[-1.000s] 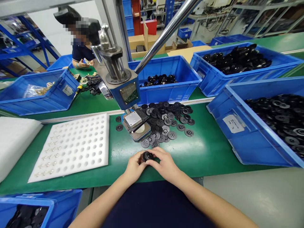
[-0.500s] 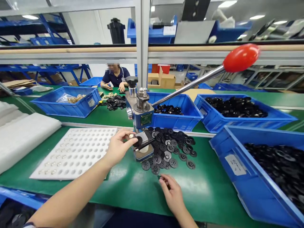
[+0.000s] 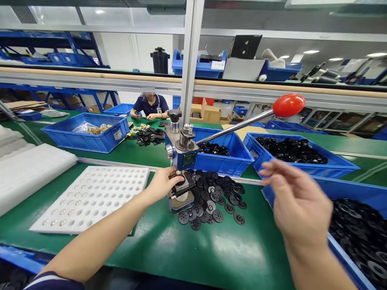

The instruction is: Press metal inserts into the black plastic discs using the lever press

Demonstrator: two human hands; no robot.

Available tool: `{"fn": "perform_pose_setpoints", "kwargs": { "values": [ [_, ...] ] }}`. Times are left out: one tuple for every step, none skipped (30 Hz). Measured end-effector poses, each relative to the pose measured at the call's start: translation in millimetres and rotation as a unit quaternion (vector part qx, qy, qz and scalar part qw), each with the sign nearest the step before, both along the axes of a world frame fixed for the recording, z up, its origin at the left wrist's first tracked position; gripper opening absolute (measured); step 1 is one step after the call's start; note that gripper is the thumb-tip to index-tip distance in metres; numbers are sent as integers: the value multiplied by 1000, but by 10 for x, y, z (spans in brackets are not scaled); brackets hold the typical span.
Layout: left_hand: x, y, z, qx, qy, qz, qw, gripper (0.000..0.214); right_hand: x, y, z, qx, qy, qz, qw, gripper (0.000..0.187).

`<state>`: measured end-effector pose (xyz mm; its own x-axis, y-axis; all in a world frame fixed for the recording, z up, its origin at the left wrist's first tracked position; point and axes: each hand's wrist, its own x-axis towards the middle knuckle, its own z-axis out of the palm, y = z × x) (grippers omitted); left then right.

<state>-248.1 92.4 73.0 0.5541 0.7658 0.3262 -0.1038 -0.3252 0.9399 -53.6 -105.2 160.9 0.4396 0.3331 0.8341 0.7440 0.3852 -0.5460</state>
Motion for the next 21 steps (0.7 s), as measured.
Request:
{"fn": "perform_pose_setpoints", "kwargs": {
  "values": [
    [-1, 4, -2, -3, 6, -2, 1000, 27, 8, 32, 202, 36, -8, 14, 999, 27],
    [0, 8, -6, -6, 9, -4, 1000, 27, 19, 69, 381, 61, -16, 31, 998, 34],
    [3, 11, -13, -9, 9, -5, 1000, 27, 33, 113, 536, 77, -24, 48, 996, 40],
    [7, 12, -22, -10, 7, -3, 1000, 28, 50, 162, 667, 79, -31, 63, 994, 45],
    [12, 10, -30, -10, 6, 0, 1000, 28, 67, 214, 775, 73, -36, 77, 994, 48],
    [17, 6, -38, -8, 6, 4, 1000, 28, 82, 268, 860, 65, -44, 93, 993, 48],
    [21, -1, -44, -4, 9, 7, 1000, 28, 91, 323, 924, 54, -52, 110, 991, 48],
    [24, -9, -49, 2, 14, 13, 1000, 26, 93, 376, 969, 47, -61, 124, 989, 46],
    [26, -18, -53, 11, 22, 19, 1000, 25, 87, 424, 996, 49, -71, 135, 987, 43],
    [28, -26, -57, 23, 29, 28, 999, 23, 74, 465, 1006, 62, -80, 141, 985, 38],
    [31, -34, -62, 37, 35, 38, 998, 22, 56, 496, 1002, 85, -86, 139, 983, 32],
    [34, -40, -68, 49, 40, 47, 997, 21, 37, 518, 984, 113, -89, 128, 981, 24],
    [39, -45, -75, 59, 43, 56, 996, 21, 19, 528, 955, 142, -90, 107, 980, 17],
    [44, -47, -82, 66, 46, 61, 995, 21, 3, 529, 916, 167, -86, 83, 979, 13],
    [49, -48, -90, 70, 48, 62, 995, 22, -8, 521, 868, 185, -78, 59, 978, 14],
    [55, -48, -96, 71, 50, 61, 994, 22, -15, 507, 813, 196, -65, 32, 978, 17],
    [60, -46, -100, 73, 52, 59, 994, 22, -18, 490, 752, 206, -51, 7, 977, 21],
    [64, -45, -101, 75, 54, 57, 994, 22, -17, 471, 686, 213, -37, -15, 976, 24],
    [66, -44, -99, 79, 56, 56, 994, 22, -13, 452, 616, 220, -23, -33, 975, 25],
    [68, -45, -94, 83, 60, 55, 993, 21, -8, 435, 545, 229, -13, -46, 972, 25],
    [69, -49, -86, 87, 64, 54, 993, 20, -4, 418, 475, 241, -8, -54, 969, 24]
  ]
}}
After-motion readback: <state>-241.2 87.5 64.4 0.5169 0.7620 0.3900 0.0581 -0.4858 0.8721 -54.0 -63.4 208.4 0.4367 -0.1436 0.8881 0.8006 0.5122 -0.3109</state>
